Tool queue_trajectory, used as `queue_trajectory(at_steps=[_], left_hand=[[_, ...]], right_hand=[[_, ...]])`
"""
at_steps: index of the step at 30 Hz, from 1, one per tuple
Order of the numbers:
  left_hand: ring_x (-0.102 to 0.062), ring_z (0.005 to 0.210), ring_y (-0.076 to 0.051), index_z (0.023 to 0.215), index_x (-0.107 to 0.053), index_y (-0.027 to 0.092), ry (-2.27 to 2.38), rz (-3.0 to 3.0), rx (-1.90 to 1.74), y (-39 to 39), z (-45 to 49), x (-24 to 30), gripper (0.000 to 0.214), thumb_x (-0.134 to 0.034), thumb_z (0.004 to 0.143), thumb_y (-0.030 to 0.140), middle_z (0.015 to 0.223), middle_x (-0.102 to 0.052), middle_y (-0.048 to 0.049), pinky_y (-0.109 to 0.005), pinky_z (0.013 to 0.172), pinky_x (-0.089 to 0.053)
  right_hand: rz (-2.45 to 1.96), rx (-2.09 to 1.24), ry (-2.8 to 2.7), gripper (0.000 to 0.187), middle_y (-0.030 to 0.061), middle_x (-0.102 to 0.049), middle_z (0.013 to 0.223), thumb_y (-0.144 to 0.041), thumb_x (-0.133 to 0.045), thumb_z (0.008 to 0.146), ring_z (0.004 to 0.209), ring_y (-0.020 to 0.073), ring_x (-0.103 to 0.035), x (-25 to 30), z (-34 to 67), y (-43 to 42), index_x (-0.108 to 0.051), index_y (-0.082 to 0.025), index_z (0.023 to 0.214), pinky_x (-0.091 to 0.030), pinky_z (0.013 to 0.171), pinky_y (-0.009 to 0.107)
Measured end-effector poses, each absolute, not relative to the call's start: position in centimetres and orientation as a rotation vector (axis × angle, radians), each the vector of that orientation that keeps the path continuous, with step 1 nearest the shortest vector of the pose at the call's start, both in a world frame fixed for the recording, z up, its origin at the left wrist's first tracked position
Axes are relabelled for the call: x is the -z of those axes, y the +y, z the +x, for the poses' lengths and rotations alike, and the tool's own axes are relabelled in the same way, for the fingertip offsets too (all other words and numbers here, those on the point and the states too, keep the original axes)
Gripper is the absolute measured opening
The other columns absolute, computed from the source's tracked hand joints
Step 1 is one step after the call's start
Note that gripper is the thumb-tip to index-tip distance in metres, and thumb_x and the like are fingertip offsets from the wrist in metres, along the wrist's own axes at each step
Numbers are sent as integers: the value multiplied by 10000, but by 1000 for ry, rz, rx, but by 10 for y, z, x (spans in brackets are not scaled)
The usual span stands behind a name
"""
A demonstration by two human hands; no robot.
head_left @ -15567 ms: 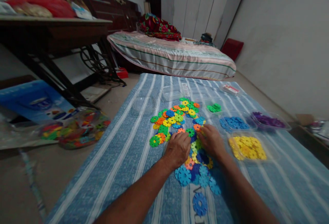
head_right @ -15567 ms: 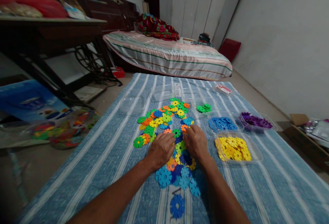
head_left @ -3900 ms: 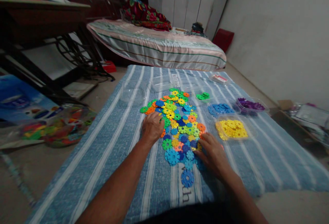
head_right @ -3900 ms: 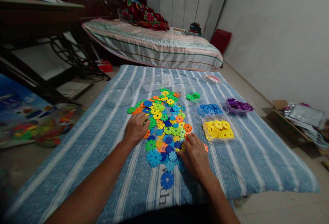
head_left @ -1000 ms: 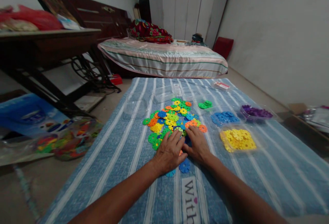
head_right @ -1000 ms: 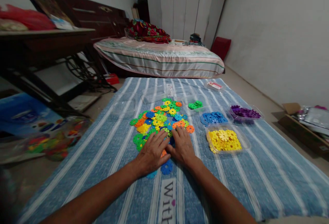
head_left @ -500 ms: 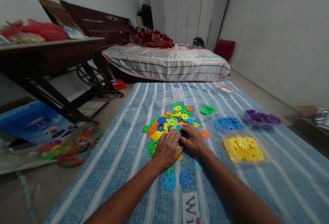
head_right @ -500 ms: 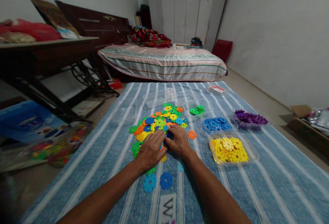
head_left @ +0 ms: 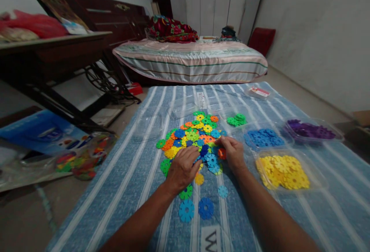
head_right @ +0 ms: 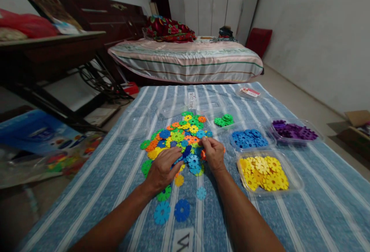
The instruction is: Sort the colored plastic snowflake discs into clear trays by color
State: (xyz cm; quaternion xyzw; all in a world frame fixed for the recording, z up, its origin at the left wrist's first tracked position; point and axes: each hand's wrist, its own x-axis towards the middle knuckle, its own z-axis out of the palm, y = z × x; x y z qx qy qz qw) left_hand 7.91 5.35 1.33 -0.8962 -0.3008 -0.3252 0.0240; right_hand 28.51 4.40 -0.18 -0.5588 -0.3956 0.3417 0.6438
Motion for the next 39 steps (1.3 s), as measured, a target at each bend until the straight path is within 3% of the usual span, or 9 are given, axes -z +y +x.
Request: queue_trajectory(at_steps=[9, 13, 19, 31, 39], left_hand=[[-699, 1092, -257, 1196, -615, 152, -969, -2758, 1148, 55, 73, -7, 304, -590, 897, 201, 1142, -735, -152, -434, 953, -591], [-681, 1142, -253, 1137, -629, 159, -1039, -2786, 1136, 54, 68, -7, 251, -580, 894, 194, 1183, -717, -162, -419, 975, -587], [-679, 1153, -260, 1083, -654, 155, -1030, -2816, 1066, 55, 66, -13, 193, -551, 930, 212, 1180, -722, -169, -436, 987, -584], [-725, 996, -207, 947, -696, 170, -1019, -2768, 1161, 59, 66, -24, 170, -528, 958, 187, 1021, -765, -98, -351, 934, -592], [-677, 708, -156, 866, -695, 192, -1193, -2802, 1163, 60, 74, -46, 242, -495, 975, 276, 766, -723, -32, -272, 718, -555]], right_hand=[[-1421, -600, -1006, 505, -23, -523, 527, -594, -556, 850, 539, 128, -469, 6, 291, 48, -616, -176, 572, -356, 565, 271], [-1404, -652, -999, 495, -13, -553, 543, -585, -565, 848, 557, 141, -504, 7, 291, 50, -608, -179, 567, -380, 581, 272], [-1396, -626, -1043, 506, -33, -474, 525, -587, -558, 855, 540, 122, -438, 7, 290, 51, -569, -185, 548, -339, 550, 267], [-1412, -618, -1035, 482, -37, -444, 531, -563, -555, 850, 546, 119, -420, 8, 286, 55, -573, -185, 552, -315, 555, 272], [-1409, -596, -1052, 479, -37, -438, 541, -544, -544, 869, 548, 119, -415, 10, 286, 56, -565, -189, 548, -317, 563, 275]])
